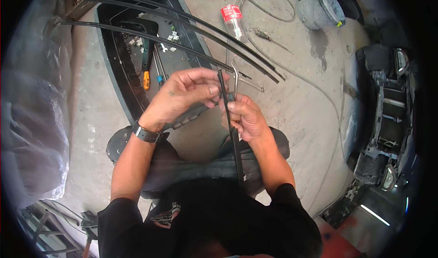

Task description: The person holds a black component by hand, threading a thin metal wire through a small attachment point and securing a clip.

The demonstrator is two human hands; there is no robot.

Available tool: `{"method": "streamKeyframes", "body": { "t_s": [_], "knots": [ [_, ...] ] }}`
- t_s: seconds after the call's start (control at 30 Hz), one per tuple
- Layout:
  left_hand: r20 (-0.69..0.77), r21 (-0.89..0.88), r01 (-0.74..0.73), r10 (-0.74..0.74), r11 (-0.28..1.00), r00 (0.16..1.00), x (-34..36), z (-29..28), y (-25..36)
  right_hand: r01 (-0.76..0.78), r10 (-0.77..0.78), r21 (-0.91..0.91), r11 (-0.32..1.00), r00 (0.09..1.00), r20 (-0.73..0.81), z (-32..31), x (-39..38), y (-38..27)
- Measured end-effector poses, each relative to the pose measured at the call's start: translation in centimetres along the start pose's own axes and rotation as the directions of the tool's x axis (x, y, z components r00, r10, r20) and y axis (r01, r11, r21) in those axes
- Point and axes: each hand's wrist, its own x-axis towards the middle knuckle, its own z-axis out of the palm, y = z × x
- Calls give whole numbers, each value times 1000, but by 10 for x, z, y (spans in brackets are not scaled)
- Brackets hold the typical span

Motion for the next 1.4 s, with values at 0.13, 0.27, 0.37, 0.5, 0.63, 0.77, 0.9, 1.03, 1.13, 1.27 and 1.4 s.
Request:
{"method": "streamKeyframes", "body": {
  "t_s": [0.13,0.27,0.37,0.5,0.63,0.77,0.9,1.03,1.13,1.27,1.4],
  "knots": [
    [40,-27,-2,3,1000,999,1,2,-5,-74,59,81,994,983,172,-8,5,5],
    [69,-69,4,1,998,998,1,5,-5,-88,13,198,976,935,355,-15,10,13],
    [67,-44,-18,21,999,998,0,6,-5,-99,-32,259,961,889,457,-19,12,19],
    [105,-175,-47,66,983,992,-4,11,-7,-127,-89,334,934,822,563,-11,14,23],
    [89,-151,-60,74,987,993,-7,12,-8,-113,-75,289,951,820,567,-15,15,24],
    [100,-153,-91,107,984,989,-8,12,-8,-166,-147,403,900,754,640,-17,18,31],
    [89,-140,-104,117,985,989,-11,11,-4,-157,-160,396,905,736,657,-20,21,35],
    [76,-154,-84,96,984,992,-13,10,-3,-143,-145,365,920,741,656,-18,21,29],
    [76,-201,-39,56,979,996,-12,12,-4,-33,-204,351,936,762,615,-23,17,31],
    [-9,-140,-91,90,986,996,-11,13,-6,106,-184,238,965,925,333,-16,7,28],
    [-45,-132,-66,60,989,997,-12,12,-3,360,-395,-261,896,914,-96,18,-1,13]
  ]
}}
